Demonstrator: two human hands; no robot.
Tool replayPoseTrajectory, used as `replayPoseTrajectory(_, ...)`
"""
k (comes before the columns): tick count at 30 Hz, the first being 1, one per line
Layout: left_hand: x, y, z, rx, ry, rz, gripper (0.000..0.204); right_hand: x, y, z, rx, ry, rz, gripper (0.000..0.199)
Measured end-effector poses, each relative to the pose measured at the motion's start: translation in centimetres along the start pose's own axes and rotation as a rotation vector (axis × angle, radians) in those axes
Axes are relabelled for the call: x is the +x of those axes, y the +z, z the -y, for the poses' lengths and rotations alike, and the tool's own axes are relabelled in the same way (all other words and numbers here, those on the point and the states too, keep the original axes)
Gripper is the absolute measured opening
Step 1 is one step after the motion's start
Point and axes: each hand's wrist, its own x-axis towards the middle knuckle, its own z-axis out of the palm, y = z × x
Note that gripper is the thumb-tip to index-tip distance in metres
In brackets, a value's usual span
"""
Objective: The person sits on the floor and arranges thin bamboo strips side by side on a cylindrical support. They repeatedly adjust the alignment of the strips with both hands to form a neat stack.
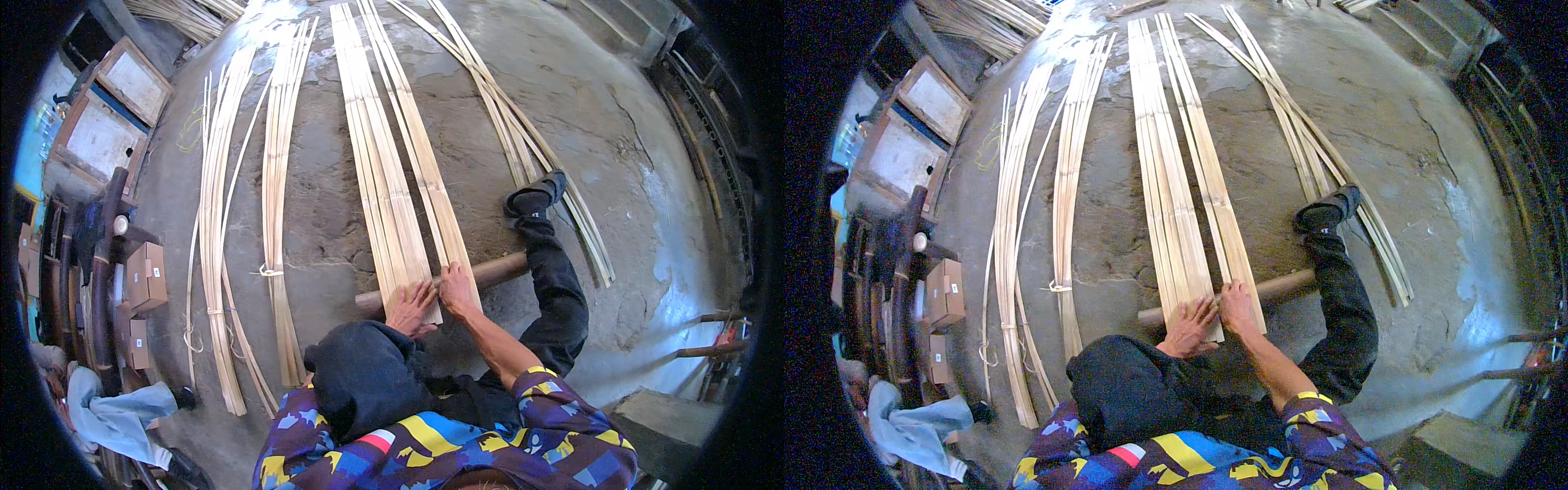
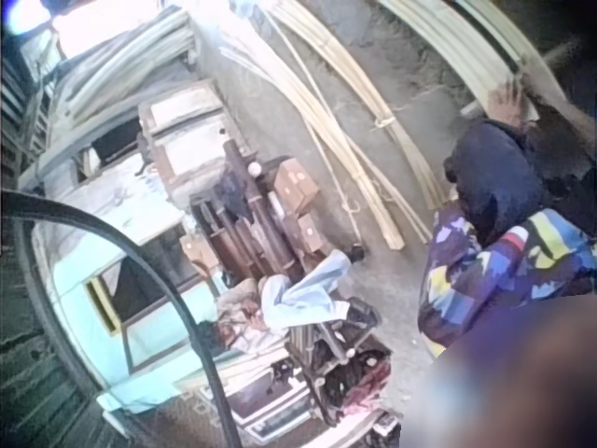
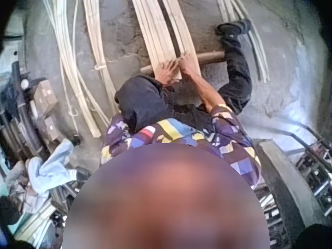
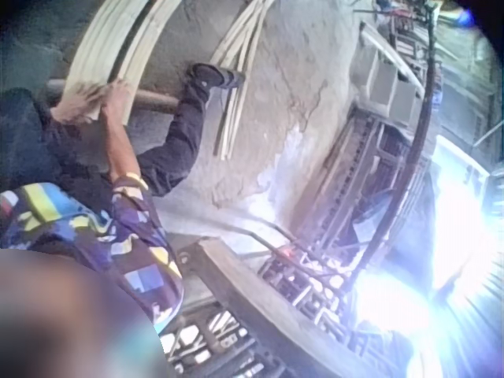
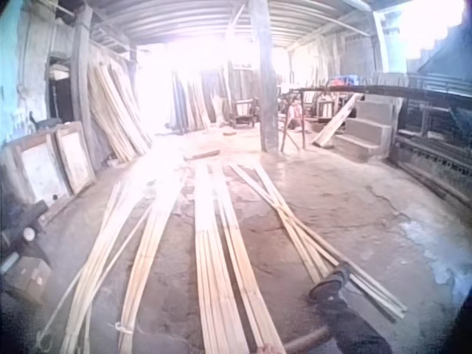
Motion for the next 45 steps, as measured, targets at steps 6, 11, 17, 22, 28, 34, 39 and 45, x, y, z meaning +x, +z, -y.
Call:
replayPoseTrajectory(6, 0.0, 0.9, 0.5, 0.084, 0.031, 0.023, 0.085, 1.0, 0.4, 1.0, 0.016, 0.149, 0.03, 0.029)
replayPoseTrajectory(11, -0.1, 0.9, 0.1, 0.095, -0.003, 0.021, 0.088, 1.4, 0.3, 1.0, 0.153, 0.179, 0.062, 0.04)
replayPoseTrajectory(17, 0.2, 1.2, -0.3, 0.165, -0.036, 0.024, 0.092, 1.3, 1.0, 1.1, 0.226, 0.24, 0.034, 0.053)
replayPoseTrajectory(22, 0.1, 1.8, -0.4, 0.209, -0.057, 0.007, 0.09, 2.7, 1.6, 0.4, 0.235, 0.144, 0.146, 0.058)
replayPoseTrajectory(28, 0.2, 2.5, -0.2, 0.15, -0.06, -0.004, 0.087, 2.4, 1.1, -1.0, 0.825, 0.167, 0.203, 0.042)
replayPoseTrajectory(34, 0.2, 2.0, -0.3, 0.205, -0.05, -0.001, 0.086, 0.5, 2.5, -1.8, 0.742, 0.006, 0.133, 0.058)
replayPoseTrajectory(39, 0.0, 0.8, -0.3, 0.173, -0.043, 0.047, 0.084, 1.4, 2.2, -1.3, 0.499, 0.06, 0.262, 0.049)
replayPoseTrajectory(45, 0.0, 1.2, -0.1, 0.119, -0.051, 0.026, 0.085, 2.5, -0.9, -0.1, 0.195, 0.046, 0.35, 0.048)
